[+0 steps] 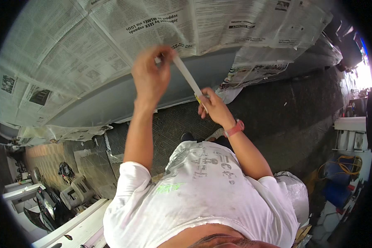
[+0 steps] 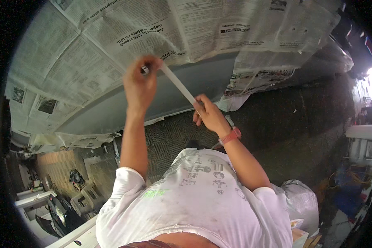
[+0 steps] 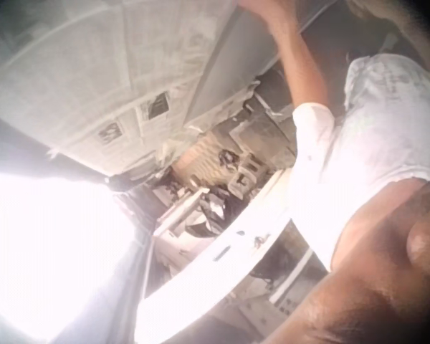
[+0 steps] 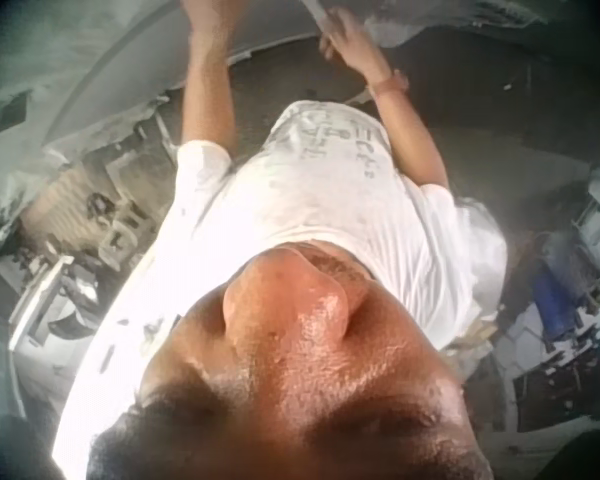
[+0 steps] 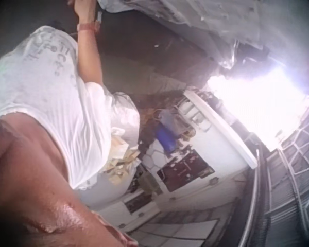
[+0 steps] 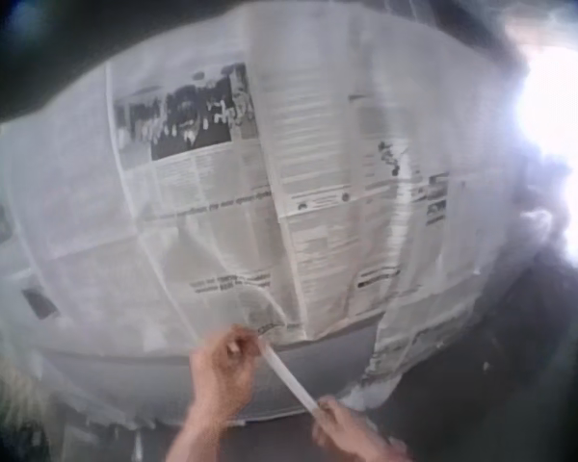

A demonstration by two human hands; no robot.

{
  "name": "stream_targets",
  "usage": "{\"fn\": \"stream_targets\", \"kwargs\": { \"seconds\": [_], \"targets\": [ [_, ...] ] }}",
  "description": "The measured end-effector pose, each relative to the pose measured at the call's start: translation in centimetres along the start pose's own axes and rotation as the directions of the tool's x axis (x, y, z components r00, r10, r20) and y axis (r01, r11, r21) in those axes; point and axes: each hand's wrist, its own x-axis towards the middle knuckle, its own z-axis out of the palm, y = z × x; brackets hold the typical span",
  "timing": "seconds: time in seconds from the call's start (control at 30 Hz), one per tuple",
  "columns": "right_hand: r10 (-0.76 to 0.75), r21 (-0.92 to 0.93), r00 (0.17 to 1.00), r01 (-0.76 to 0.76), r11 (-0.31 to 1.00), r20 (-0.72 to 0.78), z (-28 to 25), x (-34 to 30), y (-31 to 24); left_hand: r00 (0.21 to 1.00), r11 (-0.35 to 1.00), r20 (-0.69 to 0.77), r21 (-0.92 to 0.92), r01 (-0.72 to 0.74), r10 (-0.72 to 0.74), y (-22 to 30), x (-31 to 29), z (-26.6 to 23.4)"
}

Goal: The person tapes sheets of newspaper onto a car door panel using masking tape. They repeatedly unfold newspaper, position it over the surface, and secure it with tape, covering the panel progressively.

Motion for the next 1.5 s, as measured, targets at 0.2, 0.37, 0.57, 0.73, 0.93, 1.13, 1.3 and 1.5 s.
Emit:
{"fn": "stream_targets", "kwargs": {
  "seconds": [0.2, 0.37, 0.57, 0.73, 0.93, 1.13, 1.3, 1.5],
  "targets": [
    [-0.023, 0.483, 0.944, 0.189, 0.855, -0.329, 1.9, 5.4, -9.2, 0.759, 0.660, -0.063, 0.543, -0.520, 0.649, 3.7, 11.5, -1.4],
    [-0.015, 0.532, 0.865, 0.322, 0.783, -0.502, 1.2, 8.1, -12.5, 0.693, 0.604, -0.065, 0.552, -0.575, 0.718, 5.8, 15.6, -1.7],
    [0.010, 0.564, 0.870, 0.311, 0.765, -0.493, 1.1, 9.0, -14.3, 0.533, 0.412, -0.043, 0.689, -0.597, 0.845, 1.0, 18.8, -2.1],
    [-0.020, 0.524, 0.856, 0.334, 0.783, -0.516, 0.9, 8.2, -13.8, 0.640, 0.555, -0.075, 0.581, -0.595, 0.765, 4.8, 18.0, -2.1],
    [-0.593, 0.041, 0.574, 0.737, 0.675, -0.565, 6.2, 0.4, -11.2, 0.610, 0.564, -0.143, 0.583, -0.584, 0.780, 4.5, 18.2, -1.8],
    [-0.176, 0.254, 0.867, 0.322, 0.912, -0.466, 4.2, 4.4, -7.7, 0.675, 0.583, -0.098, 0.602, -0.545, 0.732, 5.7, 17.4, -2.1],
    [-0.015, 0.505, 0.890, 0.273, 0.819, -0.456, 2.1, 8.2, -9.4, 0.547, 0.392, -0.056, 0.760, -0.519, 0.835, 0.2, 18.8, -0.7],
    [0.072, 0.628, 0.891, 0.257, 0.735, -0.449, 1.5, 10.2, -9.7, 0.676, 0.498, -0.007, 0.682, -0.536, 0.737, -0.1, 12.8, 2.1]
  ]
}}
